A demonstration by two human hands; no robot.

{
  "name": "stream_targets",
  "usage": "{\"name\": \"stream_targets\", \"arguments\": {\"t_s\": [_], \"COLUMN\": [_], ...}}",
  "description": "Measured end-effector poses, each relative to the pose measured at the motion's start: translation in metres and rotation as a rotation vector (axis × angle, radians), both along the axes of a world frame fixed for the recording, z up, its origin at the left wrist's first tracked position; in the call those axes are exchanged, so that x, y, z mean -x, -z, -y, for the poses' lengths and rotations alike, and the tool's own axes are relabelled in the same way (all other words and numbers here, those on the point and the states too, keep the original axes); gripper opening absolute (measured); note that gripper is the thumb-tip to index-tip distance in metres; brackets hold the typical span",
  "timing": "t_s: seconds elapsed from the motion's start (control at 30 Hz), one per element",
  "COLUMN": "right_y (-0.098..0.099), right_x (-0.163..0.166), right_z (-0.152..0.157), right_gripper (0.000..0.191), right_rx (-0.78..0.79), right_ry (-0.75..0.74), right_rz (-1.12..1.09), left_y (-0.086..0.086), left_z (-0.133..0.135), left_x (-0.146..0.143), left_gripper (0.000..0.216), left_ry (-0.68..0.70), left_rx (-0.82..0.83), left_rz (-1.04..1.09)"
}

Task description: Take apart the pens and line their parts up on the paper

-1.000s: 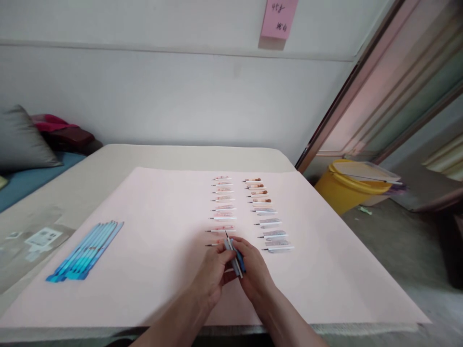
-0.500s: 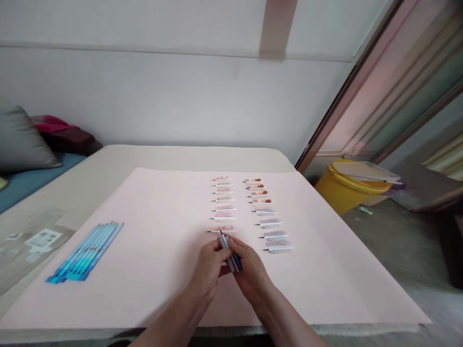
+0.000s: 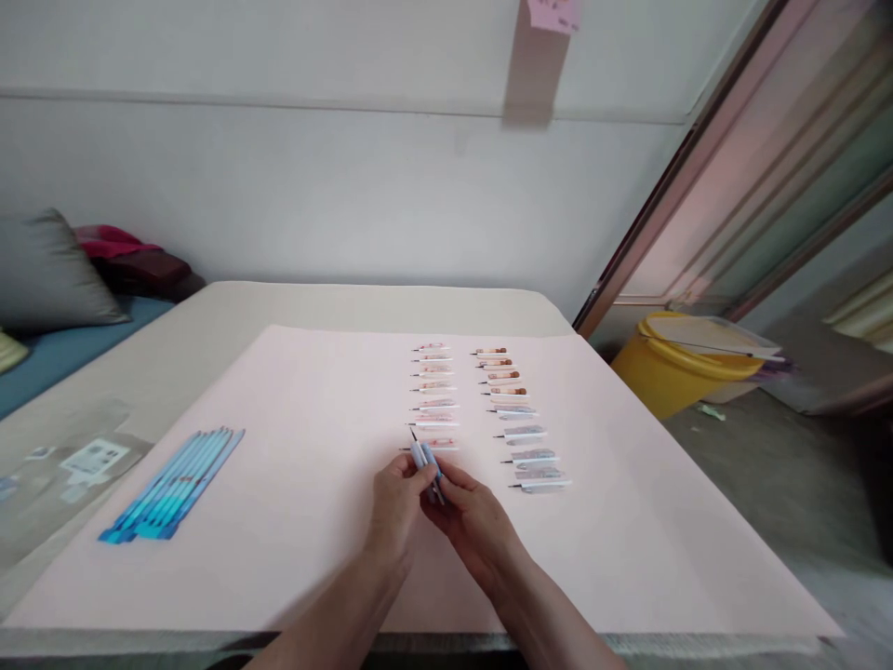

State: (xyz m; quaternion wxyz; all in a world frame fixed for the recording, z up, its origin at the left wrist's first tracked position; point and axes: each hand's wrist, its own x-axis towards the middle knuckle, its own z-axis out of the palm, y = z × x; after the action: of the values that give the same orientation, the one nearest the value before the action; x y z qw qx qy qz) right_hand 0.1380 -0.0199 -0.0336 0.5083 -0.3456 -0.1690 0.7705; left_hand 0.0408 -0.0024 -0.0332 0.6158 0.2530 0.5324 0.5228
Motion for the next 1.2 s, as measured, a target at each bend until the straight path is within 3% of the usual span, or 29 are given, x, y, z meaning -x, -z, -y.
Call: {"name": "stream_targets", "arguments": {"t_s": [0.23, 0.47, 0.7, 0.93, 1.2], "right_y": [0.007, 0.002, -0.007, -0.021, -0.018], "right_x": [-0.001, -0.002, -0.012, -0.018, -0.022], "right_z": [-0.001, 0.0, -0.004, -0.003, -0.008], "right_gripper": [0.044, 0.044, 0.04, 0.034, 0.023], "right_rx": [0.033, 0.031, -0.008, -0.05, -0.086], "right_ry": [-0.009, -0.032, -0.151, -0.286, -0.25], "right_rz": [0.039, 0.112, 0.215, 0.39, 0.434], "left_y": [0.013, 0.009, -0.005, -0.013, -0.014], "left_z": [0.001, 0.004, -0.004, -0.018, -0.017], "left_x": [0.001, 0.003, 0.023, 0.055, 0.064], "left_gripper": [0.02, 0.02, 0.024, 0.028, 0.022], "left_ry": [0.003, 0.044, 0.252, 0.447, 0.548], "left_rx": [-0.057, -0.052, 0.069, 0.076, 0.072], "left_rz": [-0.144, -0.168, -0.163, -0.186, -0.207]}}
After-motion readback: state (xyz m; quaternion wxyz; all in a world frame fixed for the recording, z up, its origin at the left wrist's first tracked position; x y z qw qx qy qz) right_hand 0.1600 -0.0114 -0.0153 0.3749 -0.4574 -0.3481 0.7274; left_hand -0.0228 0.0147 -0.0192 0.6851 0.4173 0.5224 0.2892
